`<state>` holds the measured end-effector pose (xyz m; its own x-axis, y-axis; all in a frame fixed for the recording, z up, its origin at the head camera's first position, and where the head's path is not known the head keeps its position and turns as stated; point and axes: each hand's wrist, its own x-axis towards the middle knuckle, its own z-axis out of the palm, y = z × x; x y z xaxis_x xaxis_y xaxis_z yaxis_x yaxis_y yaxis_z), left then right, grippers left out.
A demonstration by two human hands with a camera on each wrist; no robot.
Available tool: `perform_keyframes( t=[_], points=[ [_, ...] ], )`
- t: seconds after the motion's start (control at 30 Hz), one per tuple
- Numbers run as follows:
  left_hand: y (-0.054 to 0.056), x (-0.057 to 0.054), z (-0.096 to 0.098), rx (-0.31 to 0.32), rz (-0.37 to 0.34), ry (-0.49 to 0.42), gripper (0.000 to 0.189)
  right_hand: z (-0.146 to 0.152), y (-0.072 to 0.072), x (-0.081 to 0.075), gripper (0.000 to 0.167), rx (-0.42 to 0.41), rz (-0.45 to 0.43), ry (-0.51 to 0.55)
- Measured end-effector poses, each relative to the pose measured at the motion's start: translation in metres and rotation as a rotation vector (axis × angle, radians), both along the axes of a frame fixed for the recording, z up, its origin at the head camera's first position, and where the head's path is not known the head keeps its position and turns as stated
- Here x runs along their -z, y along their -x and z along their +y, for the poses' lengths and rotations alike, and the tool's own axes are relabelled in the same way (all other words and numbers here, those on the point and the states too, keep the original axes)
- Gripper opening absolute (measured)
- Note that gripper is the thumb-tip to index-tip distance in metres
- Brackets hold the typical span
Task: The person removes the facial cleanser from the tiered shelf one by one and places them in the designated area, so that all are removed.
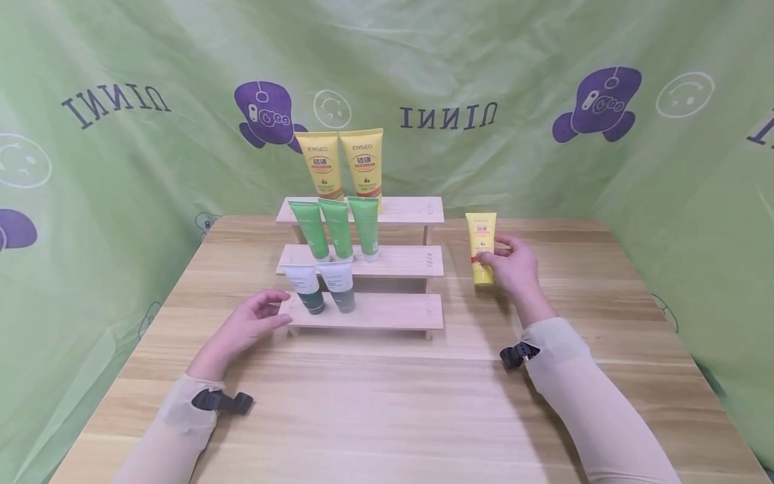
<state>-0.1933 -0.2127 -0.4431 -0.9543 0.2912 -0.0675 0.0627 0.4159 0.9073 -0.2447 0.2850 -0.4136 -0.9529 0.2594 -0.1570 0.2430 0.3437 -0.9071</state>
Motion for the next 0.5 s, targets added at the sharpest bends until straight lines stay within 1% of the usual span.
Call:
perform_keyframes(
  t=[0.17, 0.3, 0.43, 0.5],
  points=[
    [0.010, 0.021, -0.006, -0.005, 0.013, -0.003, 0.052, 0.001, -0.002, 0.005, 0.075, -0.038, -0.054, -0.053],
    [0.010, 0.023, -0.008, -0.001, 0.026, -0.016, 0.053, 0.000, -0.003, 0.010, 0.075, -0.071, -0.084, -0.106],
    [0.010, 0.024, -0.008, -0.002, 0.029, -0.028, 0.053, 0.000, -0.003, 0.013, 0.073, -0.074, -0.114, -0.160],
    [0.010, 0.024, -0.008, 0.000, 0.030, -0.034, 0.052, 0.000, -0.003, 0.014, 0.073, -0.072, -0.128, -0.168]
  ],
)
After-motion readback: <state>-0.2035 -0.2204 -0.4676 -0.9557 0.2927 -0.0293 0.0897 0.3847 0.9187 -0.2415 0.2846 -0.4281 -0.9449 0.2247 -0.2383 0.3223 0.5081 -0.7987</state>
